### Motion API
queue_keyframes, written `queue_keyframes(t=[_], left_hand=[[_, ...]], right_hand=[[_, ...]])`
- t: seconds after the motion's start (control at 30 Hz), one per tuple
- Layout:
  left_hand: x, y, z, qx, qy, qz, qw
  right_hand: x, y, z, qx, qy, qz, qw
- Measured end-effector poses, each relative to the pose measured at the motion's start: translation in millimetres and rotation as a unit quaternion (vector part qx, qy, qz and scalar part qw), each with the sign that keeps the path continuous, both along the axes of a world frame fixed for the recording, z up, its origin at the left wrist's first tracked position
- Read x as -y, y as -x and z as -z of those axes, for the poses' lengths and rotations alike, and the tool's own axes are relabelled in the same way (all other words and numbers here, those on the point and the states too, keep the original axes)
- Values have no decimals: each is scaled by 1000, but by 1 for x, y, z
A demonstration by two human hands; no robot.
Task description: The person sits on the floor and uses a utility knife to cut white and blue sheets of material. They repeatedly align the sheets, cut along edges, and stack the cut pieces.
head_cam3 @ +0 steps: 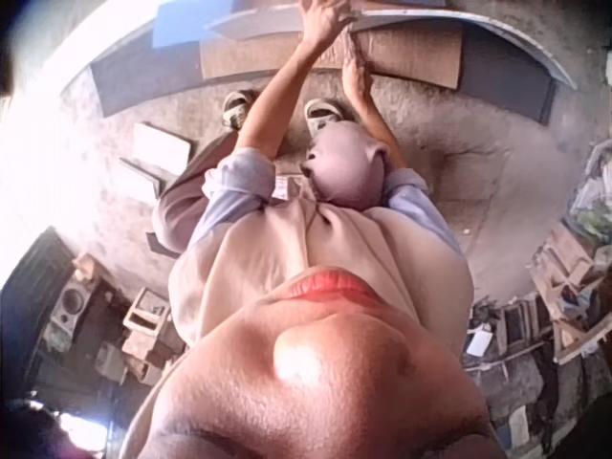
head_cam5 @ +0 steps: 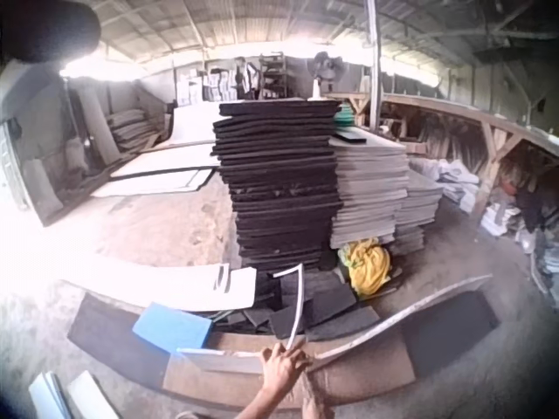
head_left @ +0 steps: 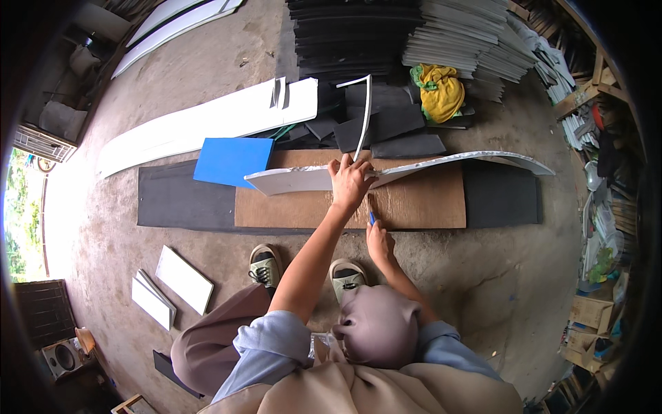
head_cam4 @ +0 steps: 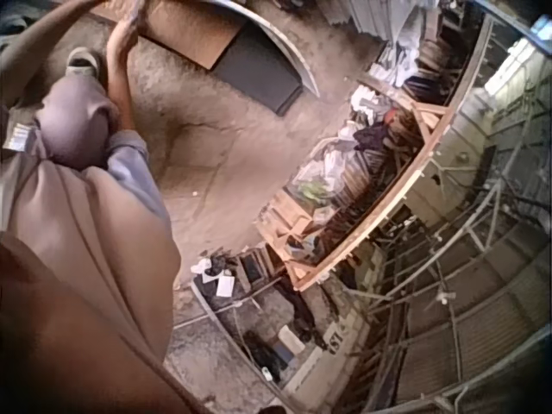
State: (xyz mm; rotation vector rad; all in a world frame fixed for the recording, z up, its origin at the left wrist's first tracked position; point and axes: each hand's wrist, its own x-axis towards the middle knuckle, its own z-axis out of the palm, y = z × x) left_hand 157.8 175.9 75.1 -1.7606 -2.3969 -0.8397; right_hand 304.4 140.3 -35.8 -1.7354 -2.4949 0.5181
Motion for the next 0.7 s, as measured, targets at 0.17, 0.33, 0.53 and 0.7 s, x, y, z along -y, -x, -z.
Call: queue_keyframes(t=[0.17,0.33,0.53,0.7], left_hand=[[-9,7,-8,3,51,8,999],[11,29,-19,-37,114,22,993],[39,40,-72,-8,8,4,1000],[70,41,-132,64,19,38,997]], right_hand=[[-1,-30,-27,-20,32,-15,999],[-1,-56,-81,-111,69,19,991],[-34,-51,-166,-356,-112,15,928],[-65,-28,-210,-339,-305,-93,885]])
